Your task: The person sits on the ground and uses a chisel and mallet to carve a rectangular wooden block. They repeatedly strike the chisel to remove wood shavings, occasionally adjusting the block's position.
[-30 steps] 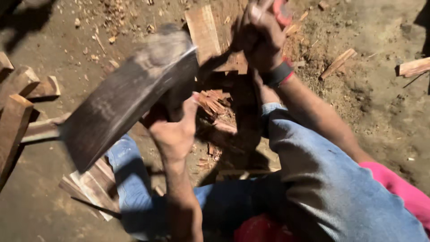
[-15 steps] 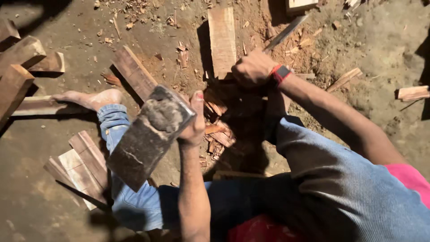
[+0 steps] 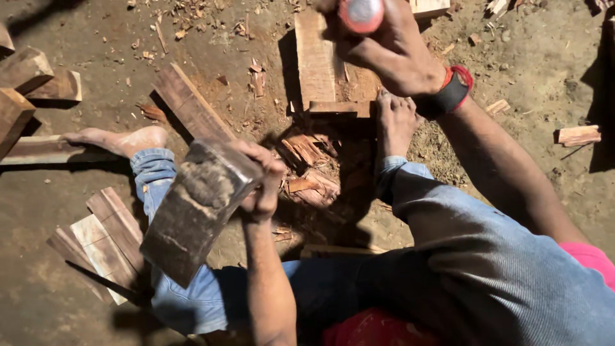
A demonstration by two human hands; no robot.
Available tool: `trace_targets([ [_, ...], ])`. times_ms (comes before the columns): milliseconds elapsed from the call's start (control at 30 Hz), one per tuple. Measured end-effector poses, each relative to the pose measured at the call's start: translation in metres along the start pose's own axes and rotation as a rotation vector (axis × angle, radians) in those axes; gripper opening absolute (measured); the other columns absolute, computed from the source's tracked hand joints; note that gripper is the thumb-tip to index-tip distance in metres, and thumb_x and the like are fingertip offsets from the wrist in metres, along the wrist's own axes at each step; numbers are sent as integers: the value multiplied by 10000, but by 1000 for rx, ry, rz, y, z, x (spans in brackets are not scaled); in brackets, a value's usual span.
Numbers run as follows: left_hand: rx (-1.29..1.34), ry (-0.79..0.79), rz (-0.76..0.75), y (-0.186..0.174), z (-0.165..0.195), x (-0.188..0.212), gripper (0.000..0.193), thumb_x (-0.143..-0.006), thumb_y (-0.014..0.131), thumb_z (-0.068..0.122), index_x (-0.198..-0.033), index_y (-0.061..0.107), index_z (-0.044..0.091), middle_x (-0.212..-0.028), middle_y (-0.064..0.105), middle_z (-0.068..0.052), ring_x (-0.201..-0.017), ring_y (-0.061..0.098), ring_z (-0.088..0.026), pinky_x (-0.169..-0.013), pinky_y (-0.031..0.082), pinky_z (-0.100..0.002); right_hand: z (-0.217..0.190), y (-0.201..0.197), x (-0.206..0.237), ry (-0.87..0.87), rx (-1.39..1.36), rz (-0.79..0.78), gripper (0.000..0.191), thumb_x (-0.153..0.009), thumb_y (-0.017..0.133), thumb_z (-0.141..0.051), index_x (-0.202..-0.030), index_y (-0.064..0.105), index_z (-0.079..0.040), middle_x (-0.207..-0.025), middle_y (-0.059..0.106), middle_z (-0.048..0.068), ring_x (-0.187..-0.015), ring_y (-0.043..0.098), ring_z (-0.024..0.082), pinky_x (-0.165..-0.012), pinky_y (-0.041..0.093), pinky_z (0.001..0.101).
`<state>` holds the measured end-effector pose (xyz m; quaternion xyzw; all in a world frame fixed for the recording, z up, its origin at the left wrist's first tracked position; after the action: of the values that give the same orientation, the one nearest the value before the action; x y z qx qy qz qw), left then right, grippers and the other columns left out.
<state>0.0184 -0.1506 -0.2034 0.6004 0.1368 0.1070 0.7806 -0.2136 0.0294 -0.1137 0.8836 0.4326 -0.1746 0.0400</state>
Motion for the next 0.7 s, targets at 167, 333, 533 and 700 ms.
trace_targets([
  [167,-683,129,-198,20,30,7,311,-1002,719,131,-1194,510,4,-998,565,-130,-923,650,-209,-788,620,-350,-15,34,-11,-417,436,93,584,-909,907,-399,-1208,554,-42,-1163,622,98,-1049,636,177,-872,564,356],
  [333,-600,112,9,22,41,13,350,-992,747,70,-1178,454,27,-1036,519,-135,-894,609,-220,-740,586,-347,44,54,-1,-222,100,247,491,-998,880,-422,-1087,548,-72,-1034,595,7,-922,601,101,-822,517,264],
  [533,-982,585,-102,34,40,10,429,-957,792,225,-1190,481,43,-834,538,-64,-558,537,-122,-442,467,-231,77,45,8,-143,138,340,405,-980,874,-352,-954,609,-48,-883,602,-3,-788,579,88,-674,482,229],
  [700,-986,585,6,38,47,12,418,-995,802,234,-1168,460,68,-792,523,-46,-556,502,-110,-456,424,-235,75,51,9,-146,220,368,398,-993,895,-324,-963,605,-54,-897,602,1,-779,588,83,-694,491,234],
])
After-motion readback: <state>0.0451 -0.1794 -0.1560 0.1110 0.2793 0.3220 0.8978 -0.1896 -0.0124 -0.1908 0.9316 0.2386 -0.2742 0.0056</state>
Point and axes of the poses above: each hand's wrist, its own x-axis away from the middle knuckle, its own y-axis out of the palm, z = x × y, the point moved 3 cm from there along -x, towards the middle knuckle
